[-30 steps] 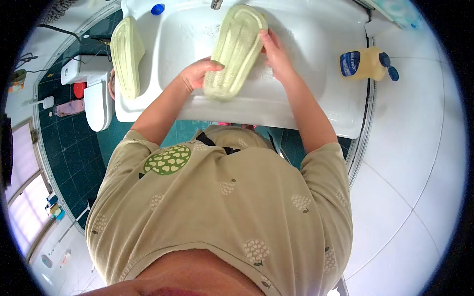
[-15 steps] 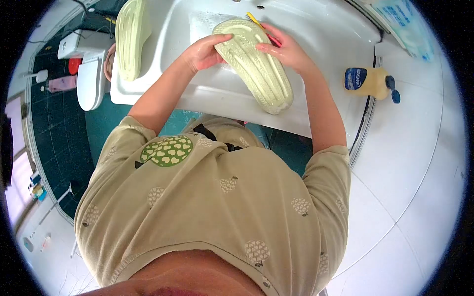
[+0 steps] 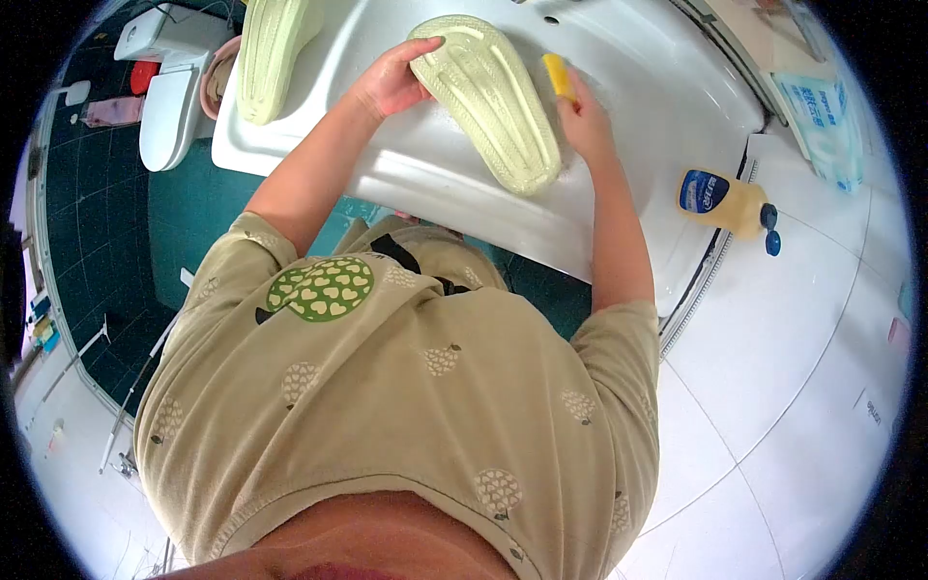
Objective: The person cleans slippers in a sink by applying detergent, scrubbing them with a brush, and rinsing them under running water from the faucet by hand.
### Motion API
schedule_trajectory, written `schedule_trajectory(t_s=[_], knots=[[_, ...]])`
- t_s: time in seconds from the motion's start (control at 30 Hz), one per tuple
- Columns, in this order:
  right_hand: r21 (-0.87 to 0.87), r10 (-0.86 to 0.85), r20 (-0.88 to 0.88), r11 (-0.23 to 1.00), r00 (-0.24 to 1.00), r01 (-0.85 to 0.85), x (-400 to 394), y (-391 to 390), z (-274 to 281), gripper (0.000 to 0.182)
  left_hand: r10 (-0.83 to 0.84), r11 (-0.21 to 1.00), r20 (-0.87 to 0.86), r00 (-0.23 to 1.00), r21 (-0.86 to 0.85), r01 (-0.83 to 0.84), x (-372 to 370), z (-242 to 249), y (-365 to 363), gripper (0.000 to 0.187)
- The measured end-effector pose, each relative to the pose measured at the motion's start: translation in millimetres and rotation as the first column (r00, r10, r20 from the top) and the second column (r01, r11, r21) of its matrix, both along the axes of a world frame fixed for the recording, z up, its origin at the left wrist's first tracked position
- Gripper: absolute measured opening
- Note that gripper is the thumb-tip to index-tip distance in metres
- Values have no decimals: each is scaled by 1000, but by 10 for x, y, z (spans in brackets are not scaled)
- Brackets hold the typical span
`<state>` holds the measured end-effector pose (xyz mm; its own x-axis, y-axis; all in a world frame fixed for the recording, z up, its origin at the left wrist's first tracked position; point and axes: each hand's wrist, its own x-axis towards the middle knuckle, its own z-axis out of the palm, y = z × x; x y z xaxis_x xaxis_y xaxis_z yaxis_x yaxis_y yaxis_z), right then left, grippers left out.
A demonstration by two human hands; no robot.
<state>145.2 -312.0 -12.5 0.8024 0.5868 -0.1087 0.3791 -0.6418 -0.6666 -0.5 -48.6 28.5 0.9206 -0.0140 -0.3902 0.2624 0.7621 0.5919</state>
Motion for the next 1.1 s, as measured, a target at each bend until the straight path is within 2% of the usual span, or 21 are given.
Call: schedule_trajectory(t_s=[0.03, 0.07, 0.17, 0.23, 0.3, 0.37, 0.43, 0.5, 0.57, 0.63, 0.67, 0.73, 0.77, 0.8, 0.83, 0.87, 0.93, 0.97, 1.03, 1.07, 1.1], knots=[[78, -74, -61, 994, 995, 78, -121, 41, 250, 46, 30, 999, -14, 999, 43, -29, -2, 6, -5, 48], [76, -72, -59, 994, 996, 77, -264, 43, 423, 46, 31, 999, -11, 999, 41, -31, 15, -21, 9, 48], [191, 108, 187, 971, 977, -144, -652, 178, 629, 45, -47, 997, -77, 996, 62, 51, 51, -132, -39, 45], [40, 186, 367, 976, 912, -215, -892, 386, 549, 45, -76, 995, -103, 992, 62, 82, 58, -117, -202, 44], [34, 132, 370, 987, 919, -155, -767, 807, 651, 44, -101, 985, -129, 986, 130, 118, 55, -71, -279, 47], [41, 81, 379, 994, 922, -104, -687, 875, 684, 44, -131, 991, -9, 991, 38, 131, 69, -63, -296, 55], [118, 176, 297, 969, 939, -219, -693, 599, 576, 44, -127, 986, -36, 991, 106, 130, 25, -5, -240, 58], [91, 228, 231, 963, 946, -254, -708, -35, 293, 44, -103, 983, -57, 993, 144, 110, 1, 13, -220, 62], [60, 281, 166, 954, 945, -295, -694, -81, 411, 45, -160, 974, -111, 981, 146, 175, 66, 14, -232, 64], [115, 257, 327, 945, 909, -308, -698, 225, 514, 47, -176, 966, -103, 979, 173, 192, 46, 88, -337, 67], [116, 244, 336, 948, 910, -297, -677, 485, 644, 47, -168, 959, -83, 982, 216, 182, 78, 146, -358, 70], [59, 203, 432, 966, 879, -252, -686, 878, 823, 48, -155, 971, -72, 985, 175, 166, 52, 194, -346, 71], [68, 199, 430, 966, 881, -251, -693, 818, 774, 48, -137, 980, -69, 988, 135, 146, 20, 230, -314, 73], [157, 211, 436, 939, 875, -305, -699, 677, 672, 47, -123, 977, -69, 990, 167, 133, -19, 274, -302, 74], [239, 226, 445, 902, 866, -359, -701, 506, 562, 47, -120, 977, -72, 990, 169, 130, -17, 207, -237, 74], [235, 234, 445, 901, 865, -364, -709, 205, 426, 47, -130, 975, -18, 991, 181, 132, 13, 77, -175, 74], [-4, 278, 136, 960, 951, -280, -643, -343, 238, 45, -124, 976, 54, 991, 184, 112, 74, 28, -162, 74], [-13, 285, 138, 958, 949, -286, -633, -167, 347, 45, -140, 966, 41, 989, 227, 127, 79, 81, -198, 74], [196, 201, 453, 928, 869, -317, -704, 329, 511, 45, -180, 950, 13, 984, 261, 170, 21, 83, -296, 75], [193, 193, 456, 931, 869, -309, -743, 578, 653, 45, -204, 959, 5, 979, 202, 198, 17, 68, -321, 77], [102, 181, 503, 958, 845, -266, -752, 848, 807, 45, -220, 965, 3, 976, 147, 217, 36, 75, -320, 79]])
